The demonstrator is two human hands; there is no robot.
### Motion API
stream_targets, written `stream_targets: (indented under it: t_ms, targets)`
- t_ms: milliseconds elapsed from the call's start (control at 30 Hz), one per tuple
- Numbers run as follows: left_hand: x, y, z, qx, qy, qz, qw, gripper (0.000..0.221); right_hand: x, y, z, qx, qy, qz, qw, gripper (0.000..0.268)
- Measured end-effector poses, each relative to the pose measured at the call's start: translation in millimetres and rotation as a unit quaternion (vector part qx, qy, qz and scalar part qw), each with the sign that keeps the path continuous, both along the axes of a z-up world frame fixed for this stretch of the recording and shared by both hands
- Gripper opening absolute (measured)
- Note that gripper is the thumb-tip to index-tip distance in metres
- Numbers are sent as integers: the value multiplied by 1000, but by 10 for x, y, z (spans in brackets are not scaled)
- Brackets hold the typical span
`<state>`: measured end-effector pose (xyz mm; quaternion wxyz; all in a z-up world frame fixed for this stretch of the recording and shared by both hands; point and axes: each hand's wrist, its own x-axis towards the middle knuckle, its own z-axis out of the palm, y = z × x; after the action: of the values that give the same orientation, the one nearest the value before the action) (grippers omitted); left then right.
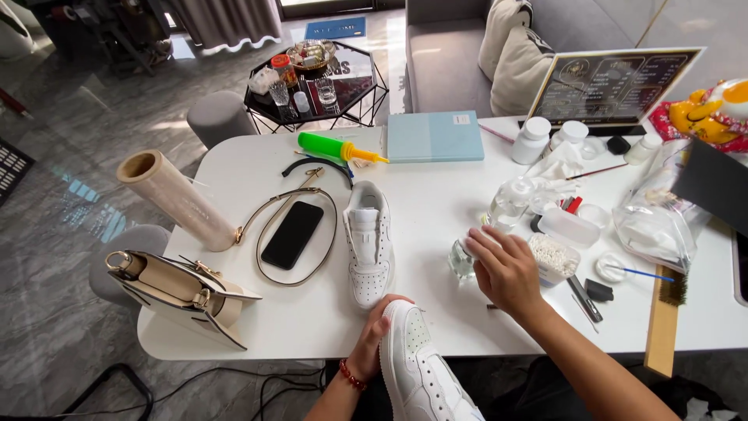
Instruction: Cleaning and detailing a white sneaker using a fine tool and solvent.
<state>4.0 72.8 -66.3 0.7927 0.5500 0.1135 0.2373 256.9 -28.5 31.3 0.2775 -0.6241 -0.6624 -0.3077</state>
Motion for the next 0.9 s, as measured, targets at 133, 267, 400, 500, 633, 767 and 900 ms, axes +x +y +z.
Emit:
stream_targets:
  t_ms: [133, 267, 400, 500, 633, 767, 900]
  targets:
    - [27, -53, 94, 26, -8, -4, 1000, 84, 67, -52, -37, 27, -15, -16, 999, 29]
    - [85, -65, 126, -5, -4, -28, 1000, 84, 71, -40, -19, 1, -10, -2, 1000, 31]
    - [77, -96, 135, 6, -18, -29, 999, 84, 43, -51, 48, -13, -2, 3, 1000, 31]
    - [73, -104, 185, 7, -27, -29, 999, 83, 65, -38, 15, -6, -16, -1, 1000, 31]
    - [89, -132, 167, 7, -41, -33, 999, 82, 53, -21, 110, -15, -19, 4, 1000, 33]
    - [108, -140, 136, -50, -46, -75, 995, 79, 52, -14, 150, -19, -11, 20, 1000, 30]
    - [118, -87, 172, -77, -56, -97, 991, 78, 59, 3, 122, -28, -5, 30, 999, 28]
